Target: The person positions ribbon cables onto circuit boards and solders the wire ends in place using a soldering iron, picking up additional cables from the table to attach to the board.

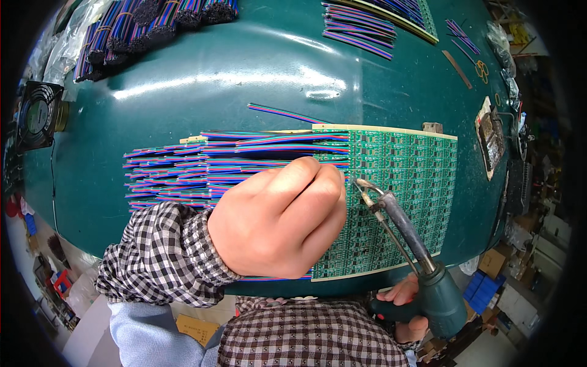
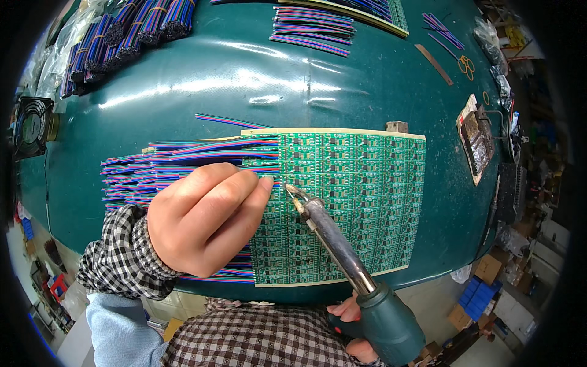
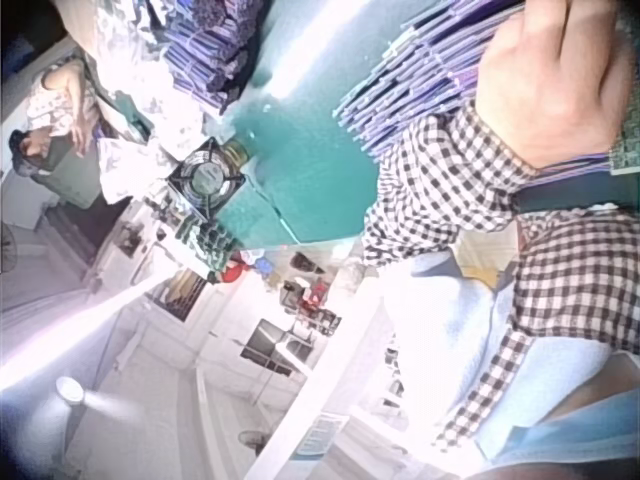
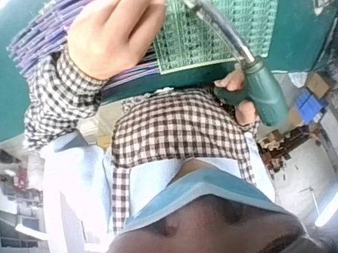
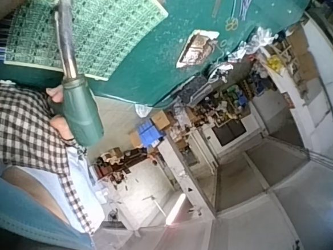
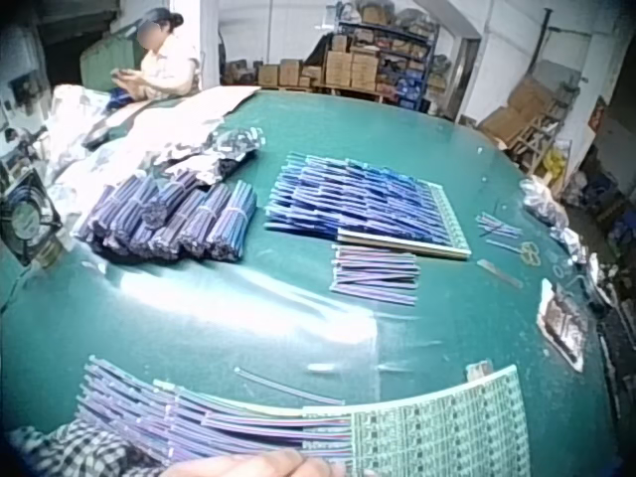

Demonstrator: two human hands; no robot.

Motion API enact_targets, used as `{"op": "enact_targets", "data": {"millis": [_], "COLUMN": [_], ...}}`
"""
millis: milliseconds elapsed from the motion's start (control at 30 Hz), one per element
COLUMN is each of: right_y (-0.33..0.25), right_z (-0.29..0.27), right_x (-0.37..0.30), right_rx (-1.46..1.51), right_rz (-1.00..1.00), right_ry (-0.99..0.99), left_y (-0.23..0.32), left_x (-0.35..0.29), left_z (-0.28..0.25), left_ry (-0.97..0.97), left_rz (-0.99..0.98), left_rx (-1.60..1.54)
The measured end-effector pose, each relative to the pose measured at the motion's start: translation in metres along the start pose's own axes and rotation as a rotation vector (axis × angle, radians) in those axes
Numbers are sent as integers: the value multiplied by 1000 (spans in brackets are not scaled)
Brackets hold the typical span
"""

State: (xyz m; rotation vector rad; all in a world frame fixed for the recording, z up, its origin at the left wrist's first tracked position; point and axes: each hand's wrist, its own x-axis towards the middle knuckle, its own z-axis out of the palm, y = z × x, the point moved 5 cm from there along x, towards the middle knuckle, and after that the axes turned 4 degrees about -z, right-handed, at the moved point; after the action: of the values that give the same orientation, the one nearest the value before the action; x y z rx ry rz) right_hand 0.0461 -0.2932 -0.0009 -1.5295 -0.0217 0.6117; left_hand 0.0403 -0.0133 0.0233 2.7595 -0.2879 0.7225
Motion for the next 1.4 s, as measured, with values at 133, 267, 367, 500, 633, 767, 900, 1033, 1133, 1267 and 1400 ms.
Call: {"op": "enact_targets", "data": {"millis": [133, 267, 367, 500, 633, 767, 900, 1033, 1133, 1267, 1400], "right_y": [-1, 0, -4, -16, -34, -42, -49, -47, -49, -40, -42], "right_z": [-1, -2, 3, 13, 9, -11, -23, -24, -36, -45, -36], "right_x": [-2, -2, 3, 17, 30, 37, 44, 42, 45, 51, 49], "right_rx": [33, 35, 82, 136, 134, 227, 310, 310, 315, 374, 308], "right_rz": [-82, -83, -184, -305, -343, -450, -384, -485, -476, -384, -433], "right_ry": [30, 27, 54, 93, -6, 136, 118, 145, 246, 153, 133], "left_y": [0, -1, 0, 1, 5, -6, -65, -108, -94, -97, -101], "left_x": [0, 0, 2, 5, 13, 56, 118, 114, 105, 110, 114], "left_z": [0, -1, -2, -1, -22, -62, 27, 72, 71, 71, 84], "left_ry": [-7, -13, -38, 1, -56, -23, -203, -214, -250, -319, -345], "left_rz": [-3, -10, -7, 36, -69, -176, -92, -183, -165, -329, -334], "left_rx": [6, 0, 14, 36, 15, -186, -246, -151, -175, -284, -317]}}
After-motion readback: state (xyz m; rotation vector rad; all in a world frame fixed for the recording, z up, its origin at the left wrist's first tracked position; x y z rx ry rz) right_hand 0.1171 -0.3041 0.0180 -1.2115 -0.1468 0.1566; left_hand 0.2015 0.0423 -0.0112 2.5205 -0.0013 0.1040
